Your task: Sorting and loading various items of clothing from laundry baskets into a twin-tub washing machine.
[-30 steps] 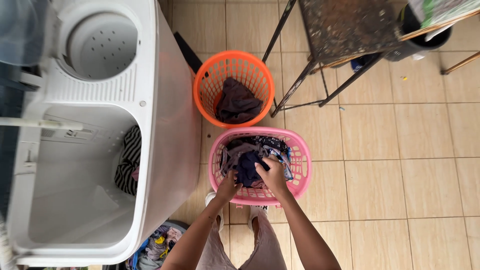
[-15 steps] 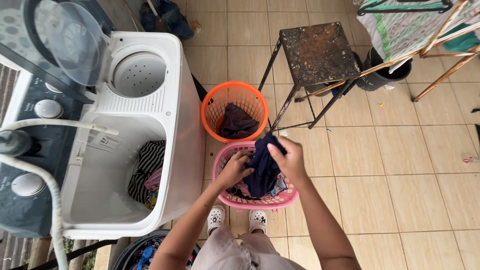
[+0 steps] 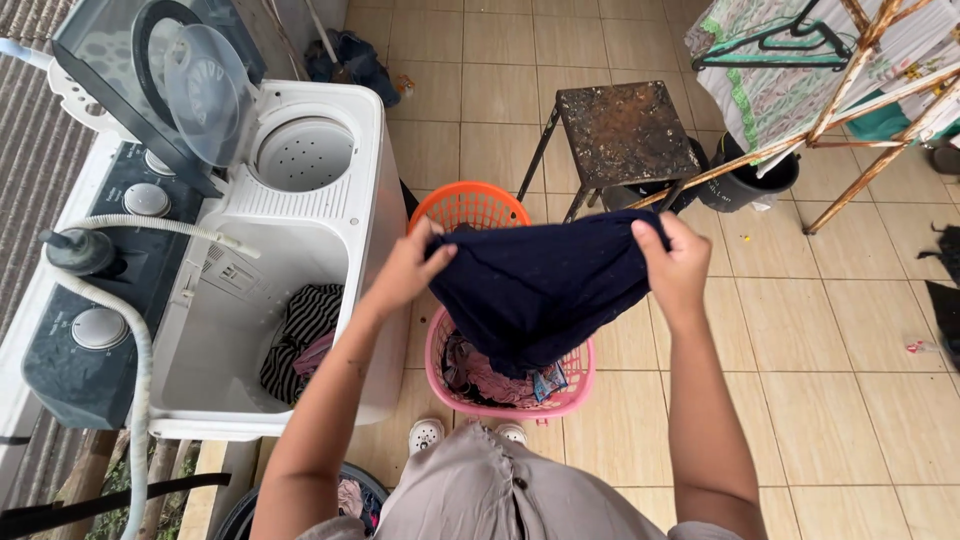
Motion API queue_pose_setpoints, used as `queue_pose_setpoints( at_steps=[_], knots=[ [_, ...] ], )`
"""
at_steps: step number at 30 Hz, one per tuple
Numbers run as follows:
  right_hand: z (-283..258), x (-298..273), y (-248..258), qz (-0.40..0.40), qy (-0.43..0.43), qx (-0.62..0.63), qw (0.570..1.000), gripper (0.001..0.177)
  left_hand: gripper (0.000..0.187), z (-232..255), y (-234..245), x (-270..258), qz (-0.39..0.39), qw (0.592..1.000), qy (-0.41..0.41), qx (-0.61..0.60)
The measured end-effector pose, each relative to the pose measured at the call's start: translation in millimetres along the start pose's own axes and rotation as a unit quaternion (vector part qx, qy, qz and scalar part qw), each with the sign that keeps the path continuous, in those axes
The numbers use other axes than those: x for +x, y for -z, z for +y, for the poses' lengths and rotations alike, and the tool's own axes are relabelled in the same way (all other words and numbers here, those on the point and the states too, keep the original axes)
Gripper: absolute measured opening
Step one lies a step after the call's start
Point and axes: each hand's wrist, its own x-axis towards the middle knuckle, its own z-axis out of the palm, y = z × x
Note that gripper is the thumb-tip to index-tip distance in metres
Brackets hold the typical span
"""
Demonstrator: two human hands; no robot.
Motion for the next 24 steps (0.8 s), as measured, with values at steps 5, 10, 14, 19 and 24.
queue_pose_setpoints(
  at_steps=[5,10,14,19,24],
  knots=[
    [11,6,26,-0.006,0.02,-0.047,0.999,0.026,0.036,37,56,14,0.045,0.997,-0.034,0.058],
    [9,10,47,-0.032,0.036,-0.121,0.992,0.018,0.024,45,95,21,0.094,0.991,-0.066,0.072],
    [4,14,53,-0.071,0.071,-0.19,0.977,0.022,0.028,65,111,23,0.113,0.984,-0.103,0.096],
    [2,16,55,-0.113,0.127,-0.274,0.947,0.041,0.024,89,123,30,0.161,0.98,-0.091,0.078],
    [26,16,41,-0.114,0.131,-0.312,0.934,0.048,0.024,163,117,48,0.183,0.979,-0.07,-0.046]
  ],
)
